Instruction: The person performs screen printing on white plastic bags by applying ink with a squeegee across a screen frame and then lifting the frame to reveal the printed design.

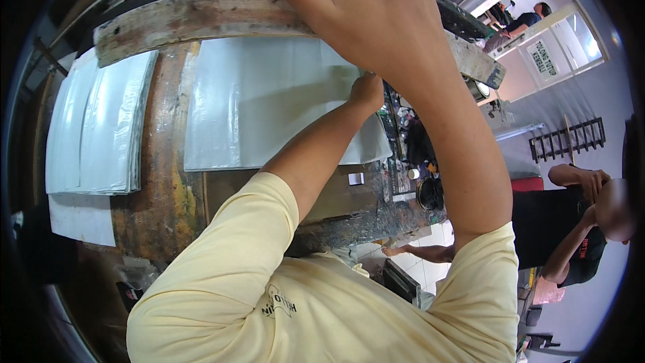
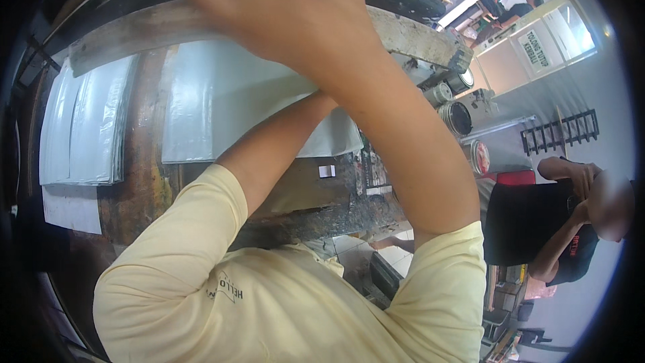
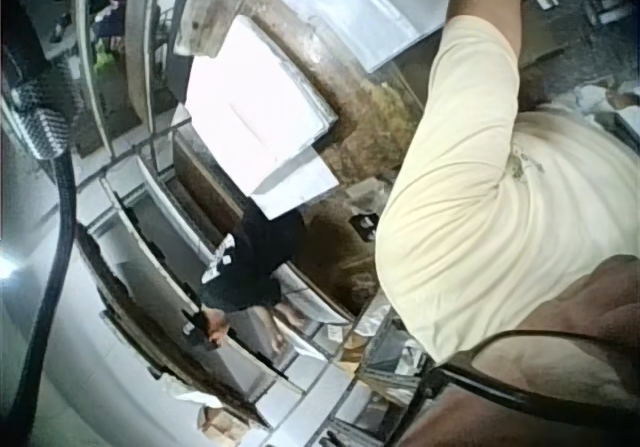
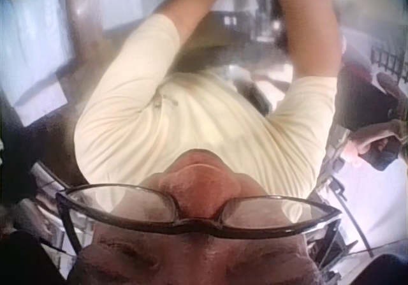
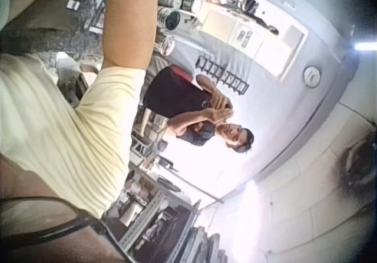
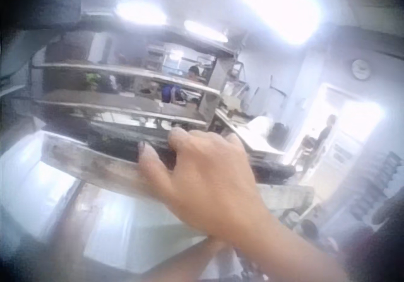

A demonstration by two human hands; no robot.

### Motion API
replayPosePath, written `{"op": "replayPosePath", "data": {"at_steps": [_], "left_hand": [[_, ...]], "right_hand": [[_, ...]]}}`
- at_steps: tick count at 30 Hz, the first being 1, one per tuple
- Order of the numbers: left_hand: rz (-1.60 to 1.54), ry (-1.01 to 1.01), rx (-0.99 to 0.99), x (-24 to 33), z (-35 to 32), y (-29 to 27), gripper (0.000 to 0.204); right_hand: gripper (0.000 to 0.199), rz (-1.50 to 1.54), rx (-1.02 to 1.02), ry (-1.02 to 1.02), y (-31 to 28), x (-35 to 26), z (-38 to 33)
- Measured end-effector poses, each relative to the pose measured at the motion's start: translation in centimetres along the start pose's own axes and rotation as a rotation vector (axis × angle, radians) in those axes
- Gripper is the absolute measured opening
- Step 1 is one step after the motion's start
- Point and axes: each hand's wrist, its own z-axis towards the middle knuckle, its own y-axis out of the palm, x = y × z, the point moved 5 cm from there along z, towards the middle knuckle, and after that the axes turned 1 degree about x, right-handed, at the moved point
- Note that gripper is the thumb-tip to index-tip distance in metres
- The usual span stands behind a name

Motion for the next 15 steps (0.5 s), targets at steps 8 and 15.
{"op": "replayPosePath", "data": {"at_steps": [8,15], "left_hand": [[-0.151,-0.114,-0.066,2.1,0.1,1.5,0.044],[-0.148,-0.038,-0.161,3.5,-2.9,-0.3,0.058]], "right_hand": [[0.054,-0.121,-0.105,0.068,0.1,-0.6,0.7],[0.051,0.035,-0.258,0.208,-1.1,-0.6,0.9]]}}
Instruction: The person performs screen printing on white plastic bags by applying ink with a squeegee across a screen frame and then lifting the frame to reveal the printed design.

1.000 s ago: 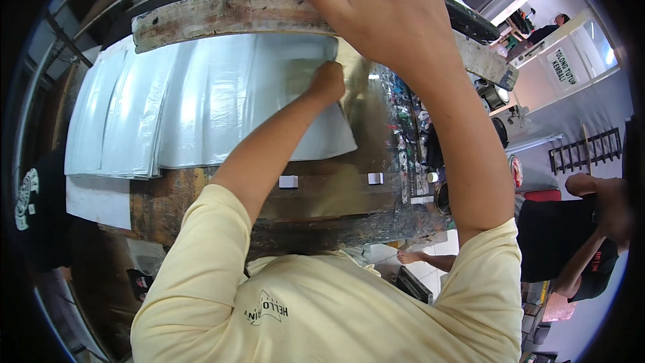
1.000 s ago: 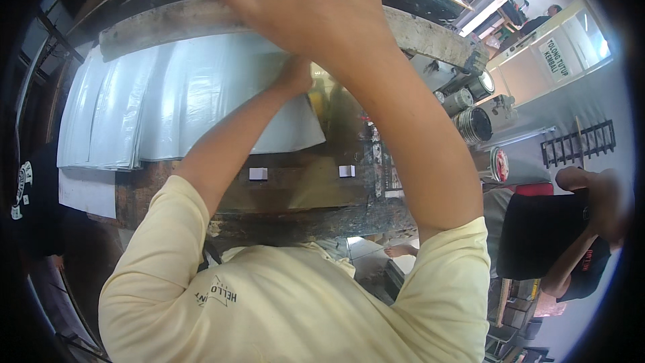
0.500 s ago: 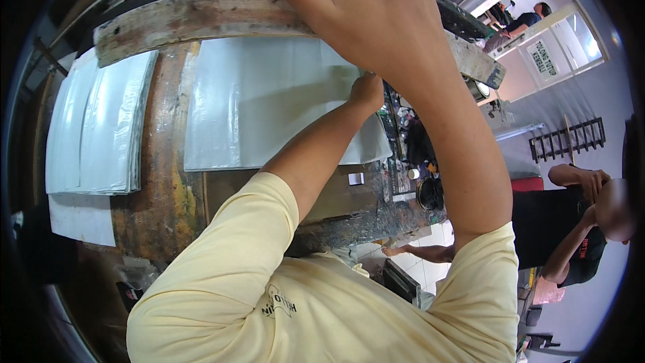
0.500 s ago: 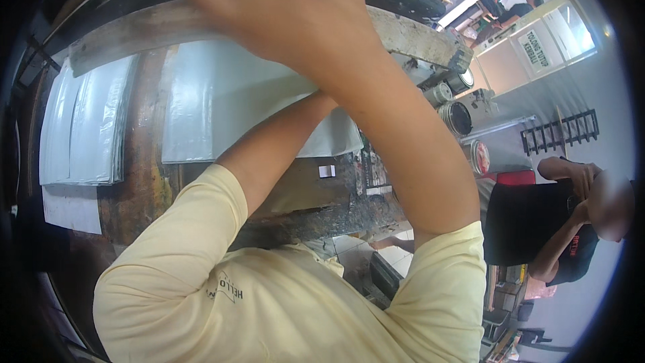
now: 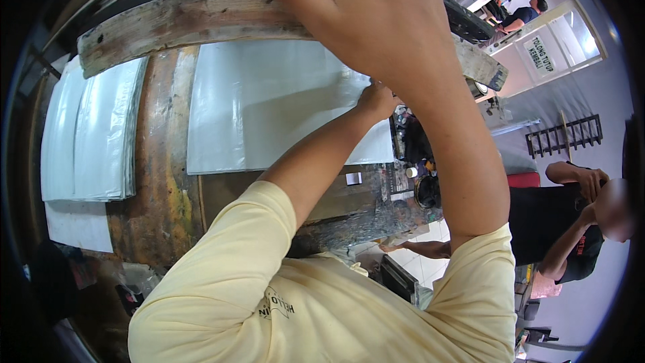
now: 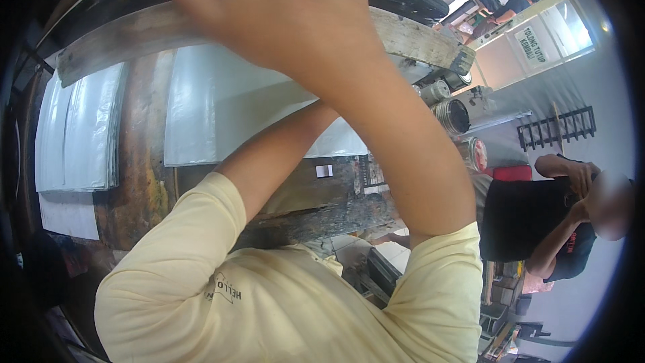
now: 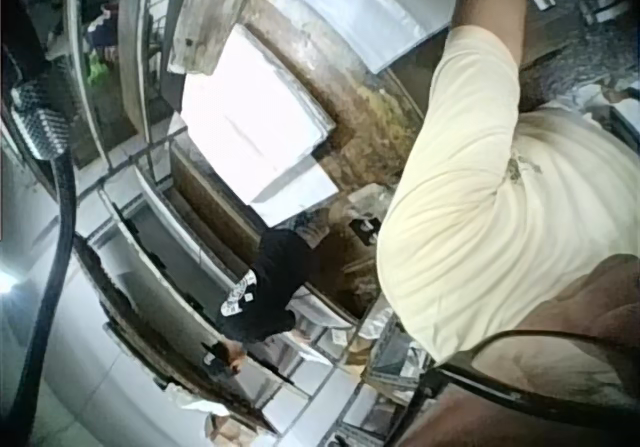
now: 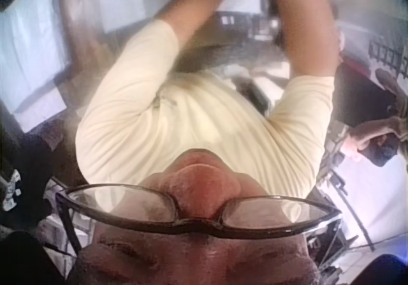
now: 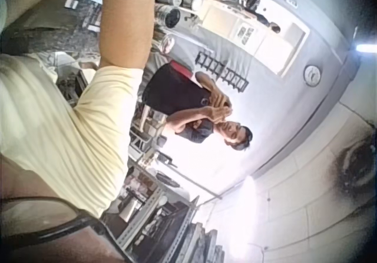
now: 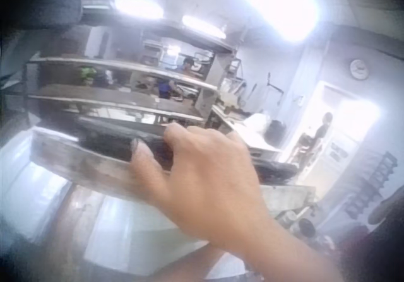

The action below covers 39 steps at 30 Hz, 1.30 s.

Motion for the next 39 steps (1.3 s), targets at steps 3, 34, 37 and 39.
{"op": "replayPosePath", "data": {"at_steps": [3,34,37,39], "left_hand": [[-0.020,0.038,0.053,0.3,-2.4,-6.7,0.064],[-0.189,-0.580,-0.031,-16.2,-21.4,-39.7,0.069],[-0.284,-0.534,-0.004,-15.4,-23.1,-38.8,0.069],[-0.304,-0.507,0.011,-15.2,-23.5,-38.6,0.069]], "right_hand": [[0.050,-0.025,0.234,-0.149,0.4,-0.5,-1.2],[0.057,-0.121,0.179,-0.093,2.1,0.8,-0.4],[0.056,-0.093,0.134,-0.099,2.1,1.1,-0.6],[0.055,-0.038,0.088,-0.088,1.6,1.2,-1.1]]}}
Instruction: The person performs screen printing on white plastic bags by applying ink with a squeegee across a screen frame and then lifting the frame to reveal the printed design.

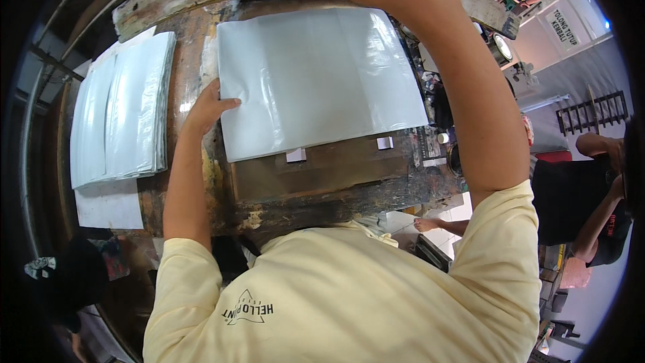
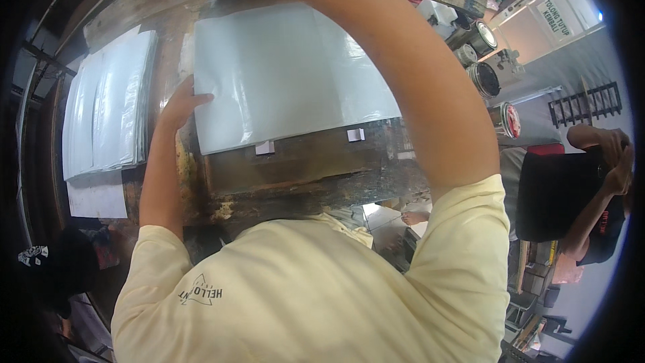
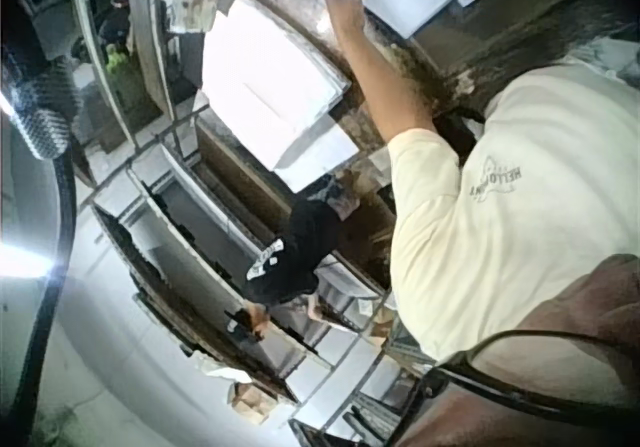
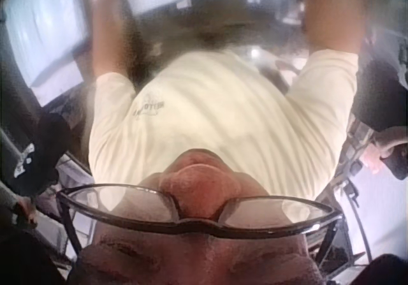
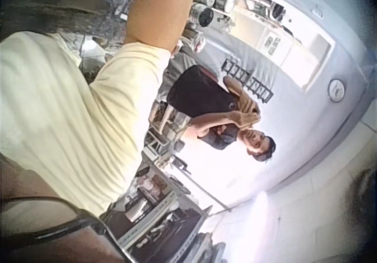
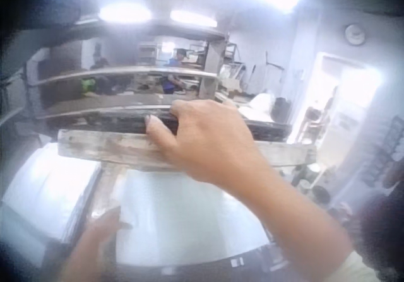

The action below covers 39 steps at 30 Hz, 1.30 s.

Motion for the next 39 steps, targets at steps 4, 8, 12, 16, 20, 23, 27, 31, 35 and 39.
{"op": "replayPosePath", "data": {"at_steps": [4,8,12,16,20,23,27,31,35,39], "left_hand": [[0.161,-0.028,-0.008,0.0,0.1,-0.7,0.069],[1.087,0.146,0.558,3.8,1.4,-1.7,0.077],[0.618,0.654,0.302,8.2,9.6,5.8,0.055],[0.976,0.648,0.145,8.4,19.7,12.9,0.050],[1.074,0.543,0.208,9.2,22.9,13.9,0.052],[1.085,0.474,0.389,13.7,19.7,13.3,0.054],[1.041,0.311,0.751,24.1,10.8,13.8,0.057],[0.893,0.106,1.075,33.6,-0.1,15.3,0.060],[0.911,0.135,1.051,38.7,-5.1,18.3,0.061],[0.923,0.150,1.045,39.6,-5.6,18.7,0.061]], "right_hand": [[0.054,0.038,-0.129,0.045,-0.7,-0.1,0.1],[0.053,-0.033,0.057,-0.058,-0.6,-0.6,0.1],[0.051,-0.097,0.142,-0.065,0.7,0.5,0.0],[0.052,-0.122,0.317,-0.084,1.4,0.6,-0.6],[0.051,-0.031,0.257,-0.017,2.0,0.8,-1.2],[0.049,0.017,0.256,-0.040,1.9,0.6,-1.5],[0.042,0.036,0.181,-0.063,2.6,0.3,-1.6],[0.044,-0.105,0.295,-0.098,2.4,-0.1,-1.9],[0.042,-0.145,0.173,-0.114,2.7,-0.5,-1.6],[0.042,-0.124,0.119,-0.111,2.6,-0.8,-0.9]]}}
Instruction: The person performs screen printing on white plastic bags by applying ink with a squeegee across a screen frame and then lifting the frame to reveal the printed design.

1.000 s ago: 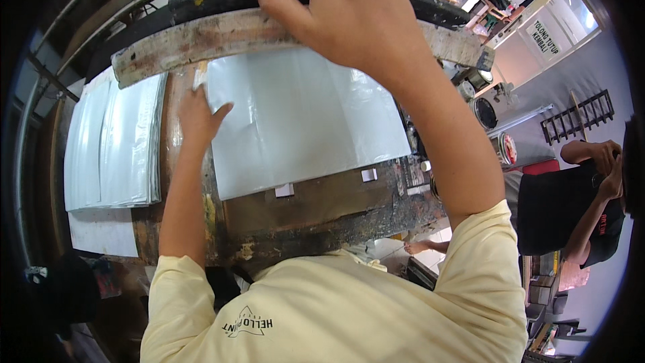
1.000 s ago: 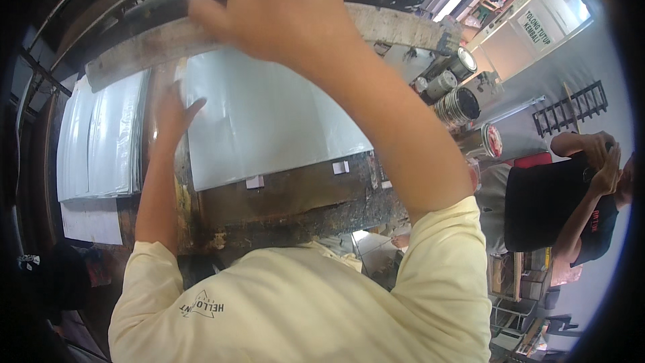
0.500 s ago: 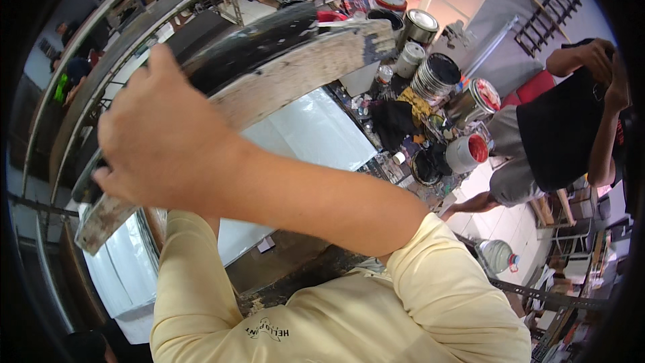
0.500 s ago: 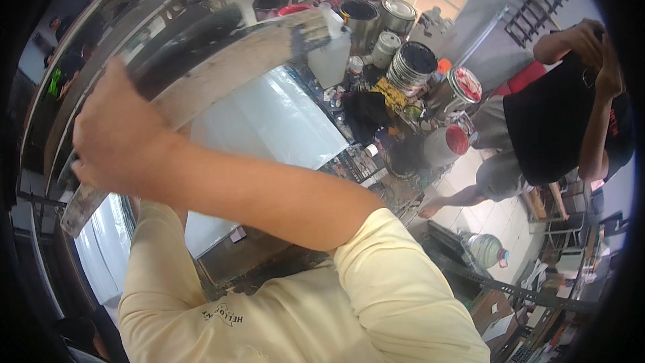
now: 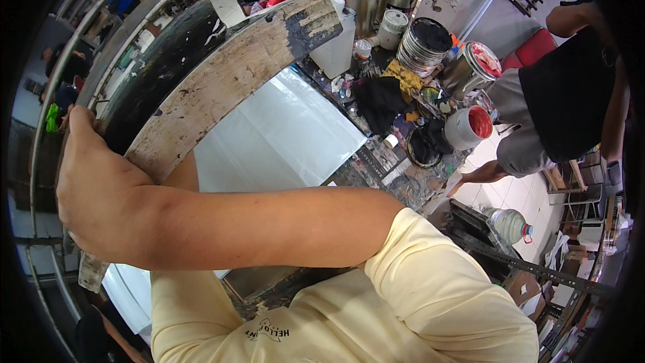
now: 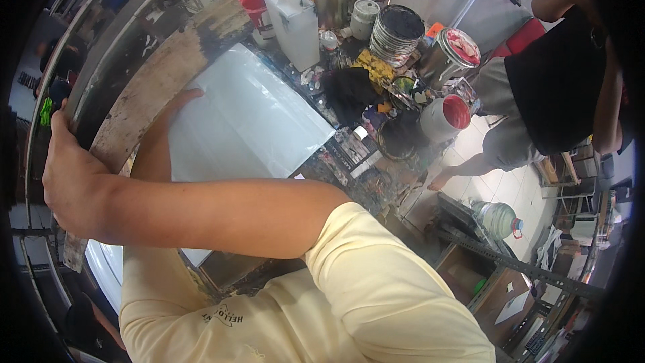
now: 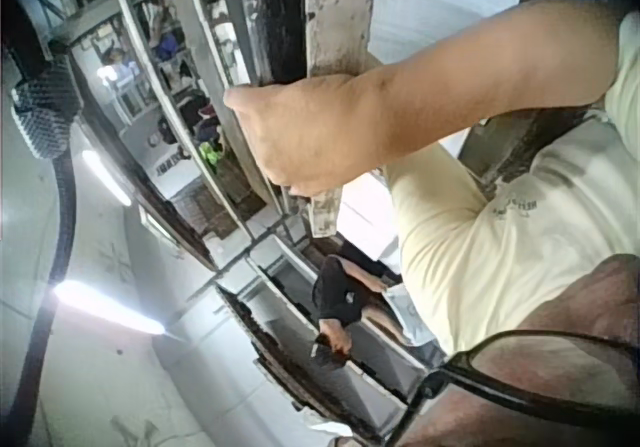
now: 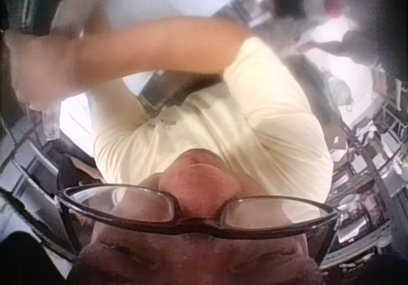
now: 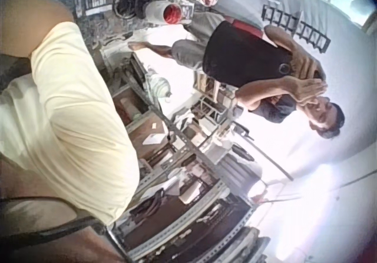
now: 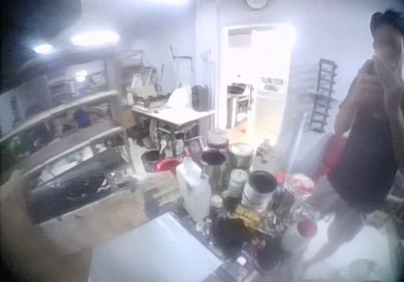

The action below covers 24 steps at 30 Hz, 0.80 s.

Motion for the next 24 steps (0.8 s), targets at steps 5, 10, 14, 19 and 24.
{"op": "replayPosePath", "data": {"at_steps": [5,10,14,19,24], "left_hand": [[-0.001,-0.004,0.000,-1.3,0.6,1.0,0.061],[-0.014,-0.002,0.007,-1.6,0.9,1.5,0.062],[-0.017,-0.003,0.017,-1.7,1.2,1.5,0.062],[-0.016,-0.006,0.021,-2.0,1.2,2.1,0.063],[-0.007,-0.017,0.033,-2.6,0.9,4.0,0.064]], "right_hand": [[0.041,-0.001,0.012,0.000,0.7,-0.2,0.4],[0.040,-0.004,0.025,-0.003,1.4,-0.5,0.7],[0.039,-0.006,0.035,-0.006,1.2,-0.4,0.7],[0.039,-0.020,0.025,-0.011,1.1,-0.2,-0.2],[0.038,-0.022,0.011,-0.020,1.5,-0.2,-0.5]]}}
